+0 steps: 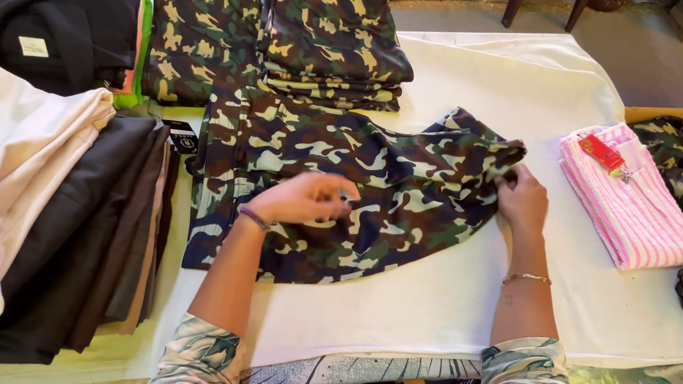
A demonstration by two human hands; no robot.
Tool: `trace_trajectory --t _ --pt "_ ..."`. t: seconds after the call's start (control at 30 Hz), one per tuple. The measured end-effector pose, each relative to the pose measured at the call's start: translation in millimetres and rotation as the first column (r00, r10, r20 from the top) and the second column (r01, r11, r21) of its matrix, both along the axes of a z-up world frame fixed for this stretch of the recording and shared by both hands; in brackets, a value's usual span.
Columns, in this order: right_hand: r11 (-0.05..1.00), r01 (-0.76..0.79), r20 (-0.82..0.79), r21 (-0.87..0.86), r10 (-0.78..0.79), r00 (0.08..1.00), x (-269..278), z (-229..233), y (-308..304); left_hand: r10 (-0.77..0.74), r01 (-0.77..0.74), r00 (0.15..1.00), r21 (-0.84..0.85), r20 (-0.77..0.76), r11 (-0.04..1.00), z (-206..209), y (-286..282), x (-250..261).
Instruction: Folding camouflage patterned pants on a work table.
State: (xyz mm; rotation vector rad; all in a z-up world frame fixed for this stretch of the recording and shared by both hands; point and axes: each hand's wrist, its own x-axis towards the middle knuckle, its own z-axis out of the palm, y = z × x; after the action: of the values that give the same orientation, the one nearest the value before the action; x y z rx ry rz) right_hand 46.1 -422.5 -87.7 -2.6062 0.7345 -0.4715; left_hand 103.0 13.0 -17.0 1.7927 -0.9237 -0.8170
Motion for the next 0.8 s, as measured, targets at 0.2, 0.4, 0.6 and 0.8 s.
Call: trace_trajectory --t 0.2,0.4,0.6,0.8 --pt "0.553 -0.803 0.457 0.222 0.669 0.586 0.0 36.8 108.7 0.329 -0.312 0.904 -0.107 0.273 0.944 -4.2 -34.9 -15.4" --pt "0.534 -0.803 0.419 0.263 0.687 0.594 -17.0 70.9 126.8 0.424 -0.422 0.905 -0.193 -0.03 0.886 -68.3 -40.0 24.6" --pt "0.947 -0.318 0.103 0.055 0.311 0.945 7.5 10.3 45.1 0.628 -0.713 0.69 -0.488 -0.361 0.503 -34.9 -1.9 46.3" --pt "0.799 -0.45 -0.078 0.399 0.518 0.852 -11.5 81.7 137.0 0.688 -0.631 0.683 -0.674 -0.246 0.385 12.5 -7.2 10.1"
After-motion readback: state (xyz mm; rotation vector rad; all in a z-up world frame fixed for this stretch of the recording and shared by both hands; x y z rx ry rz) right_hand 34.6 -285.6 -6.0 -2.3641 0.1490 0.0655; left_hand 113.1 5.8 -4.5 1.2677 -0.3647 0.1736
